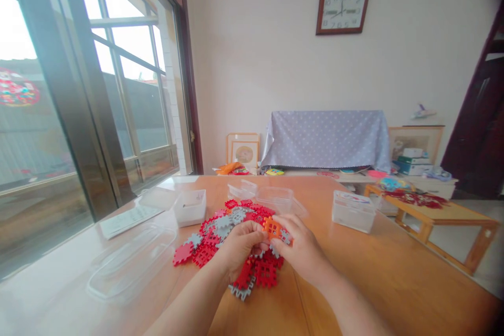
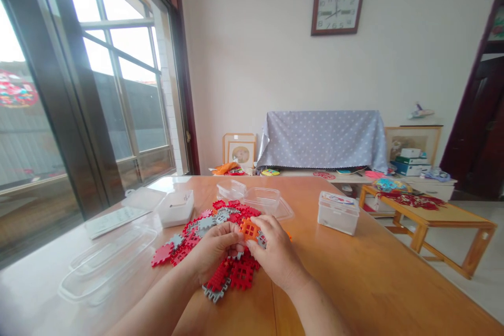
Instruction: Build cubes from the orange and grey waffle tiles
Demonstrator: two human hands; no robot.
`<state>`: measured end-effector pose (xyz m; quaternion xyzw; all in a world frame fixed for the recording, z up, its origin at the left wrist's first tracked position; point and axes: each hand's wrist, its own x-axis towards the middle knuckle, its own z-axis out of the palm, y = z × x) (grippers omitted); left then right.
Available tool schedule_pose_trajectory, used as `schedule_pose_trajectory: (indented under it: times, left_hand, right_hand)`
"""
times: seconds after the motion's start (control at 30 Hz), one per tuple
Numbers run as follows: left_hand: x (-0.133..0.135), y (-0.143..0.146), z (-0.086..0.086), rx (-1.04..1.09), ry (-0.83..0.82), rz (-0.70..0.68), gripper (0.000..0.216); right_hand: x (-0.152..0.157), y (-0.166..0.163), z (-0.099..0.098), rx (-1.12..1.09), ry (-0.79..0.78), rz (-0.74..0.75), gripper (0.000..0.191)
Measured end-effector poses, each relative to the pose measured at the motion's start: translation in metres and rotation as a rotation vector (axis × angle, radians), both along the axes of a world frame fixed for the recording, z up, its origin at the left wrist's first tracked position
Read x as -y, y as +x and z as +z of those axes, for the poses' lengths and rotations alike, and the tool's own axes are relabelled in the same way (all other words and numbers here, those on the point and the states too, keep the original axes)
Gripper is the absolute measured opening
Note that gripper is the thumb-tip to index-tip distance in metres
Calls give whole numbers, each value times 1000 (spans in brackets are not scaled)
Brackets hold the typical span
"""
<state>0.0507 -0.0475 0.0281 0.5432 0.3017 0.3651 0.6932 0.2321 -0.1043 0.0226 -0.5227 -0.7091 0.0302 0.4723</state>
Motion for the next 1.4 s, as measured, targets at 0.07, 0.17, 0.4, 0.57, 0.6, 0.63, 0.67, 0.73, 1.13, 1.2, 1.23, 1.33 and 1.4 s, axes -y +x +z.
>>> schedule_pose_trajectory:
  times: [0.07,0.17,0.4,0.57,0.6,0.63,0.67,0.73,1.13,1.2,1.23,1.33,1.4]
  left_hand:
    - [1,0,-2,-7,8,-45,28]
    - [1,-1,0,-33,32,-26,34]
    - [-16,-20,11,-87,164,161,33]
    - [-29,-34,12,-172,209,216,40]
    - [-31,-37,12,-187,212,221,41]
    - [-32,-39,12,-198,215,225,41]
    - [-34,-41,12,-208,219,232,41]
    - [-36,-43,12,-221,231,246,42]
    - [-46,-56,9,-515,423,306,25]
    - [-49,-61,7,-632,488,282,17]
    - [-51,-63,4,-682,525,255,16]
    - [-53,-66,-3,-806,667,128,20]
    - [-54,-67,-7,-892,779,69,24]
  right_hand:
    - [-1,9,2,-13,-29,10,42]
    - [-3,36,4,-79,-112,-55,40]
    - [-14,106,-15,-168,-275,-207,43]
    - [-14,108,-25,-176,-379,-170,48]
    - [-14,107,-27,-177,-395,-157,50]
    - [-14,107,-28,-178,-411,-141,52]
    - [-15,107,-30,-181,-426,-125,54]
    - [-17,108,-33,-181,-453,-103,58]
    - [-15,104,-28,-88,-388,-183,48]
    - [-15,100,-24,-99,-335,-229,44]
    - [-15,97,-21,-102,-312,-243,43]
    - [-12,81,-15,-103,-276,-244,39]
    - [-10,69,-12,-102,-279,-205,38]
